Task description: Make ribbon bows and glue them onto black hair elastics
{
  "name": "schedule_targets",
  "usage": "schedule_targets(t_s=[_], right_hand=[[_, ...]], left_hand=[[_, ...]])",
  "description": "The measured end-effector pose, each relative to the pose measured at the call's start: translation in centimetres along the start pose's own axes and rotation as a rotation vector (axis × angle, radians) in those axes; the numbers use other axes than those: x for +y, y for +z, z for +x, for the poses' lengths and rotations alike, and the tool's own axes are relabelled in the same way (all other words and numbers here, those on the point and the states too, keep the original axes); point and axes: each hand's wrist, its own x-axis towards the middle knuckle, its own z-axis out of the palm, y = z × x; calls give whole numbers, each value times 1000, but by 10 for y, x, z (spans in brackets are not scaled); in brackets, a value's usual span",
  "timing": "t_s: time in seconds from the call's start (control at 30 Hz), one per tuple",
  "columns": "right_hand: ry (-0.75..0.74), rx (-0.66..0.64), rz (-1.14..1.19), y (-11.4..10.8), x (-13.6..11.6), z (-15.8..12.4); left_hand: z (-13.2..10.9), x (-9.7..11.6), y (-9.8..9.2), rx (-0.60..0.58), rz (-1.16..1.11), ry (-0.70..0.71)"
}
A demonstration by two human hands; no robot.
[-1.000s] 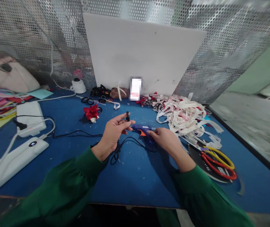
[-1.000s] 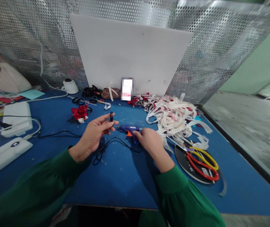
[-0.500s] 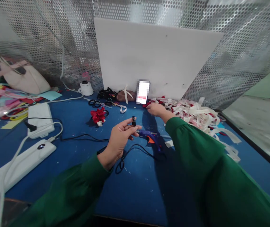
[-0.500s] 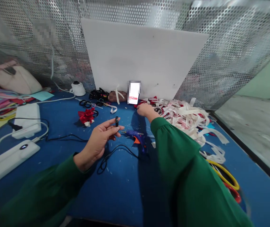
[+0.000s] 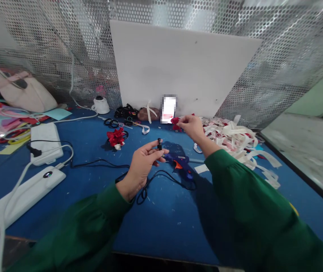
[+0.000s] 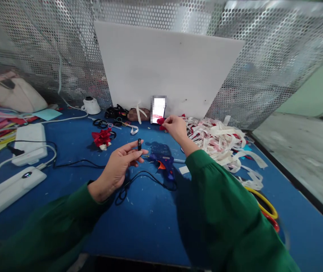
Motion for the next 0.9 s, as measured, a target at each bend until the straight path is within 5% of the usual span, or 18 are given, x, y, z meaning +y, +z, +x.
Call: schedule_targets(t_s=[0.1,0.2,0.4,0.9], right_hand=[[132,27,832,-24,-8,-42],[262,-58,1256,-42,-19,-96],[461,-166,1477,-44,-38,-166],[522,-180,1583,-25,-40,-178]], left_hand=[[-1,-1,1,-7,2,14],[-2,-1,1,-11,10,41],[-9,-2,6,-42,69,48],[-16,-17,14,-108,150,27]])
